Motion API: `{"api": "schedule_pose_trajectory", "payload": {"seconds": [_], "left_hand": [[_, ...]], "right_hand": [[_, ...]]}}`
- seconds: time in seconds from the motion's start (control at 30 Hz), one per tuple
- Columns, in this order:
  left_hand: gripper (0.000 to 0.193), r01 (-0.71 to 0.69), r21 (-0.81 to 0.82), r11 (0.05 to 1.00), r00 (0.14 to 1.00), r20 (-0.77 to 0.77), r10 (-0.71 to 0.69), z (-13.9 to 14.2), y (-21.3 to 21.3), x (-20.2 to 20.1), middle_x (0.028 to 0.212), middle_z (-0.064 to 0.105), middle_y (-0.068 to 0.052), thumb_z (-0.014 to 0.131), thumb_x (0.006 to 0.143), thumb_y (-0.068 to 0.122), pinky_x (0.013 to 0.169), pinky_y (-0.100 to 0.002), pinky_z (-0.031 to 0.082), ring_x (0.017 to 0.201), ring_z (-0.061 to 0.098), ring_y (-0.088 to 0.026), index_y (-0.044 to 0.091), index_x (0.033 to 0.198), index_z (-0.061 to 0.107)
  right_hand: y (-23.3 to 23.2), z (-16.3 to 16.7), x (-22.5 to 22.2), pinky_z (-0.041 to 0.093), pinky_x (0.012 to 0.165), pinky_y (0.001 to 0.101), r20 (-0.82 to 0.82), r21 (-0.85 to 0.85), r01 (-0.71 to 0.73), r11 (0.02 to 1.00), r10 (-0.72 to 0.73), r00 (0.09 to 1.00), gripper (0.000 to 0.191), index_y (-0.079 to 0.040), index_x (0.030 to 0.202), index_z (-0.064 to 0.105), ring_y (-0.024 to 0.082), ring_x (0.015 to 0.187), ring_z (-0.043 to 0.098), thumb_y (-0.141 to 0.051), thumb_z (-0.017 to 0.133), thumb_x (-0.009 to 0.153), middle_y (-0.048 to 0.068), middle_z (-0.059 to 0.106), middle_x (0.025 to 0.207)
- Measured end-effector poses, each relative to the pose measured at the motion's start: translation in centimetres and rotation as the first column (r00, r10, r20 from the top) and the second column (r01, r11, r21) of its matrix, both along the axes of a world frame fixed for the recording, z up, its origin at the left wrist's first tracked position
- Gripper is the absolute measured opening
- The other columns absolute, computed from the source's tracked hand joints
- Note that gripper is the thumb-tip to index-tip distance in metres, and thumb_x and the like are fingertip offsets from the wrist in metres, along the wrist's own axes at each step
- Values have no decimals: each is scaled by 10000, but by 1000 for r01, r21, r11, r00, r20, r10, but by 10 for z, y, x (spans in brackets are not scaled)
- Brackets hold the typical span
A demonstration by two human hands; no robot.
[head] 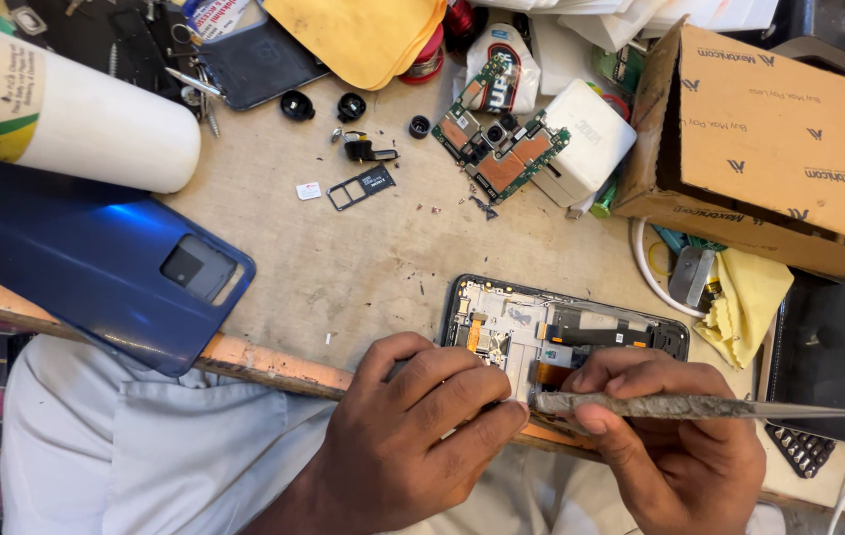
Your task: The person repairs a disassembled smartphone on a cluttered workbench. They peel and position a small flex-cable component by hand, use tweezers to handle tiny parts, pry and press connectors on the phone's midframe with a flat metal tool, and continue fitting small components into the open phone body.
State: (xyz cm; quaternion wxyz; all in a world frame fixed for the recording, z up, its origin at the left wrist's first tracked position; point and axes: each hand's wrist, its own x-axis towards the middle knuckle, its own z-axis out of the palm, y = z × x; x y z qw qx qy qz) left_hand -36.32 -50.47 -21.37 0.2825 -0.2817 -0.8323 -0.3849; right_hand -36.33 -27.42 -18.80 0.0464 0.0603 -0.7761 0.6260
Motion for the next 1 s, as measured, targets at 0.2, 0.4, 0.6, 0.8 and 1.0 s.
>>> {"api": "schedule_pose_trajectory", "payload": {"seconds": [0.2,0.4,0.6,0.8,1.0], "left_hand": [[215,6,-2,1000,1000,6,-6,-1,2,-4,1154,624,21,771,890,124,983,-418,481,1133,613,-166,144,1098,724],[202,-26,-8,1000,999,30,26,5,2,-6,1121,637,26,741,837,151,966,-415,495,1108,640,-162,165,1039,725],[188,-4,-5,1000,999,42,5,0,6,0,1148,627,31,754,897,146,980,-405,489,1150,616,-155,181,1082,744],[178,2,-29,1000,999,32,-1,-7,7,1,1168,616,34,752,901,175,982,-414,478,1161,600,-148,198,1077,733],[142,-19,-57,998,1000,24,20,-5,9,1,1168,615,34,742,931,195,990,-413,481,1161,596,-147,201,1073,738]], "right_hand": [[2,-6,1,604,944,387,-57,-57,-44,997,41,998,299,-2,1117,538,222,1015,689,96,714,897,237,680,1040],[-5,-7,-10,625,909,377,-102,-38,-34,999,30,994,316,-19,1125,509,215,1003,698,89,704,901,237,677,1064],[-4,-11,4,610,889,387,-16,-42,55,998,-55,998,308,-17,1102,499,224,1007,692,96,689,887,258,670,1065],[2,-17,6,612,955,409,-84,-10,1,1000,-2,996,319,-31,1107,500,230,1004,702,80,707,891,253,680,1058],[2,-17,0,636,917,386,-201,105,-68,992,88,976,330,-54,1088,516,207,956,737,47,751,879,215,710,1012]]}}
